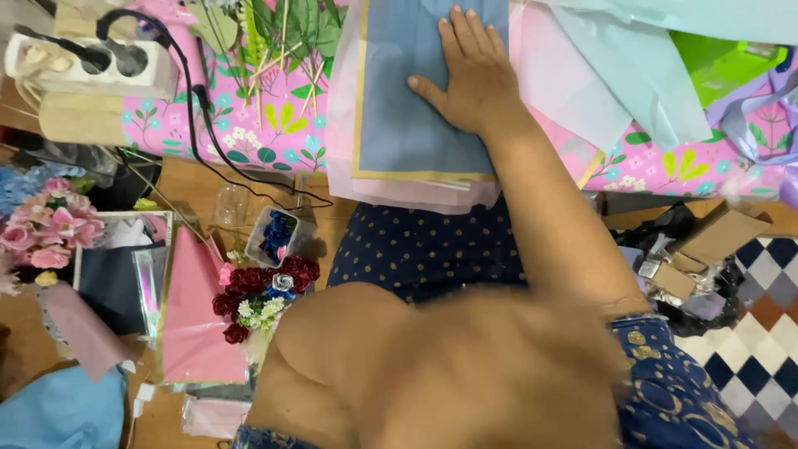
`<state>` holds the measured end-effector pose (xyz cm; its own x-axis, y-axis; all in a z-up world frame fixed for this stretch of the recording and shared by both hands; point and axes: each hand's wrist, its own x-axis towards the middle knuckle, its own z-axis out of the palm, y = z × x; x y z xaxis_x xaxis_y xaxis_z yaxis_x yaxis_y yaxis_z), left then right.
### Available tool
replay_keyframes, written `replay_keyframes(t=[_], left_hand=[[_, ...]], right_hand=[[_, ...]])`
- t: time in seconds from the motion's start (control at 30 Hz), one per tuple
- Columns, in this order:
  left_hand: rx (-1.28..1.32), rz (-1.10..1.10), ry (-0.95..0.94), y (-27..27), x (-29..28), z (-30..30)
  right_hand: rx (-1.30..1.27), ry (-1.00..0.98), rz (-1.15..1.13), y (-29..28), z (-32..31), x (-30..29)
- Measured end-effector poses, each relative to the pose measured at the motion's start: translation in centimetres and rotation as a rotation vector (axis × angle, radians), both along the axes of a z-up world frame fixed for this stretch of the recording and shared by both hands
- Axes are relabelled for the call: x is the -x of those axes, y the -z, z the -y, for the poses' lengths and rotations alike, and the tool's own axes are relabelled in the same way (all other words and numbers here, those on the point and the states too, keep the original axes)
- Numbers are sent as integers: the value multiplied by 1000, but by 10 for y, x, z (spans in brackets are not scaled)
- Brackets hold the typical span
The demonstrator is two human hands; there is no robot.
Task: The person folds several sheets of translucent pink and blue tissue paper by hand. They smooth the creases and stack the folded sheets on a table covered with a floral cloth.
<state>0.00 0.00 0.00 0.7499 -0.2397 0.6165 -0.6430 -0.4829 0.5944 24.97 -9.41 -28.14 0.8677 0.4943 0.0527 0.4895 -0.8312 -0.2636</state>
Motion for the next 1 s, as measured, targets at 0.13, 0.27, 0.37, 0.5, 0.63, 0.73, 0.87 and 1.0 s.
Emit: replay_keyframes(t=[0.13, 0.27, 0.37, 0.5, 0.63, 0.73, 0.87, 1.0], left_hand=[[-56, 23, 36, 175, -111, -13], [-387, -246, -372, 296, -186, -37], [-560, -268, -482, 326, -199, -51], [-567, -198, -547, 335, -196, -52], [-582, -202, -544, 333, -195, -50], [-555, -125, -558, 330, -192, -51], [-573, -232, -526, 322, -191, -50], [-633, -400, -485, 314, -193, -50]], right_hand=[[7, 39, 68, 34, 2, -19], [-8, -30, 54, 29, 5, -12], [-11, -4, 45, 15, 2, -13], [2, 20, -11, 9, 1, -10], [36, 86, 7, 13, 8, -12], [35, -7, 671, 9, 17, -4], [47, -54, 906, -26, 53, 3], [170, 200, 1168, -18, 120, -33]])
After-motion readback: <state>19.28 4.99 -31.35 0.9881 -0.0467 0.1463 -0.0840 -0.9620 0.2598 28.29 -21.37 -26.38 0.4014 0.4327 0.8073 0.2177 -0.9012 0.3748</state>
